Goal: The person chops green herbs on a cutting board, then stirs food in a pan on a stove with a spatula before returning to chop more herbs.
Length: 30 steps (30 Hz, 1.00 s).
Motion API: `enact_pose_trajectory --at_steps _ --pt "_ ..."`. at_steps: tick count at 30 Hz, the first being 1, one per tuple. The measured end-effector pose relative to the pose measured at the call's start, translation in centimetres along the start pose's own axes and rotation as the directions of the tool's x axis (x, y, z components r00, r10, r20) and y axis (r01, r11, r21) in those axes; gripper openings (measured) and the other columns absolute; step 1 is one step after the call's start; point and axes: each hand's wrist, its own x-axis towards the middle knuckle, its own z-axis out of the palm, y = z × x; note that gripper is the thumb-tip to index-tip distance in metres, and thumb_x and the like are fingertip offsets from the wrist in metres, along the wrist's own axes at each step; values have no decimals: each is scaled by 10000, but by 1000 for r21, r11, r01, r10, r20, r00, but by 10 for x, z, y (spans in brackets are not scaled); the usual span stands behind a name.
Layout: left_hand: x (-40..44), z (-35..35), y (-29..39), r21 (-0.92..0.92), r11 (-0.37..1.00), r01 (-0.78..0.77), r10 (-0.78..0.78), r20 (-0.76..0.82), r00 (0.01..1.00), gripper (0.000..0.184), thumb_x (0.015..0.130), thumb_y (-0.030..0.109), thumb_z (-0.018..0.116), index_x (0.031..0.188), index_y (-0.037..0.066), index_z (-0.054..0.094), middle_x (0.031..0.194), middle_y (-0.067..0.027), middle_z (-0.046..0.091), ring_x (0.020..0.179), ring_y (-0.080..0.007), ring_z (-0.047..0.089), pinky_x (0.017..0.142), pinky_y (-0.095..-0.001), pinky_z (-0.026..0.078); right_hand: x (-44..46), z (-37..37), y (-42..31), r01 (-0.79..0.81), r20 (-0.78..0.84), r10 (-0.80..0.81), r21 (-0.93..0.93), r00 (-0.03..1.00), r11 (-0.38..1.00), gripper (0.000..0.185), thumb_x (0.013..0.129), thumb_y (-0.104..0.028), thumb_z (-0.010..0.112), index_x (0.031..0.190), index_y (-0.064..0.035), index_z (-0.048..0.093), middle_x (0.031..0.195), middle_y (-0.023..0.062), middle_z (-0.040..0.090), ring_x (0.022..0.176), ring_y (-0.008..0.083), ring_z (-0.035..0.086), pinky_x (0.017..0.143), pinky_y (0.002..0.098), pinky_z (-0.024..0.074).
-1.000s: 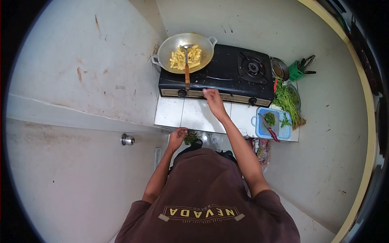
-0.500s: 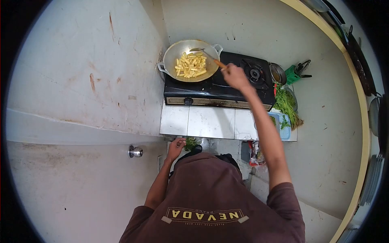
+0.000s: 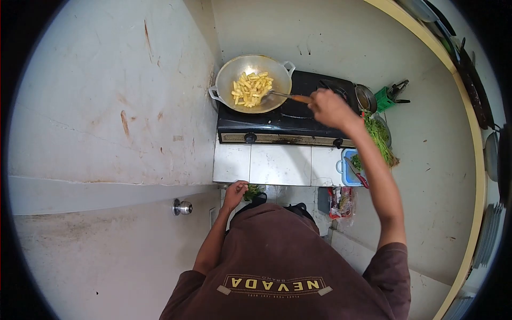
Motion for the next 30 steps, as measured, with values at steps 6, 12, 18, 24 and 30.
enact_pose_trajectory --at_steps 6,12,18,24,30 --pt "-12 -9 -14 34 999 6 -6 -15 1000 228 992 156 632 1170 25 686 892 -55 711 863 -133 678 770 -292 525 3 72 -39 -197 -205 233 183 951 963 173 926 -127 615 1005 24 643 1001 246 658 892 451 658 802 524 542" --pt "-17 -17 -17 121 993 -3 4 -5 1000 232 993 163 633 1172 27 691 891 -65 719 849 -139 680 773 -300 532 8 -3 -19 -202 -226 257 240 940 950 236 924 -175 627 921 56 674 852 294 680 869 457 675 775 530 545" --pt "-14 -14 -13 74 997 28 -26 -22 999 257 988 189 629 1188 39 690 909 -75 734 834 -143 675 774 -303 531 49 -26 50 -214 -246 242 137 939 967 315 886 -214 643 870 96 700 831 314 682 869 446 694 852 474 541" --pt "-21 -17 -15 48 999 21 -18 -55 998 278 992 220 631 1200 44 689 932 -92 743 817 -153 666 778 -310 532 90 -48 47 -368 83 360 132 929 920 337 874 -249 655 806 77 707 756 236 718 728 316 732 765 416 560" --pt "-34 -18 -11 18 999 41 -39 -103 994 232 1002 157 609 1186 44 693 915 -84 728 872 -152 699 747 -304 546 93 71 64 -398 197 374 695 906 599 378 900 -282 660 828 87 703 675 188 692 607 309 686 574 392 486"
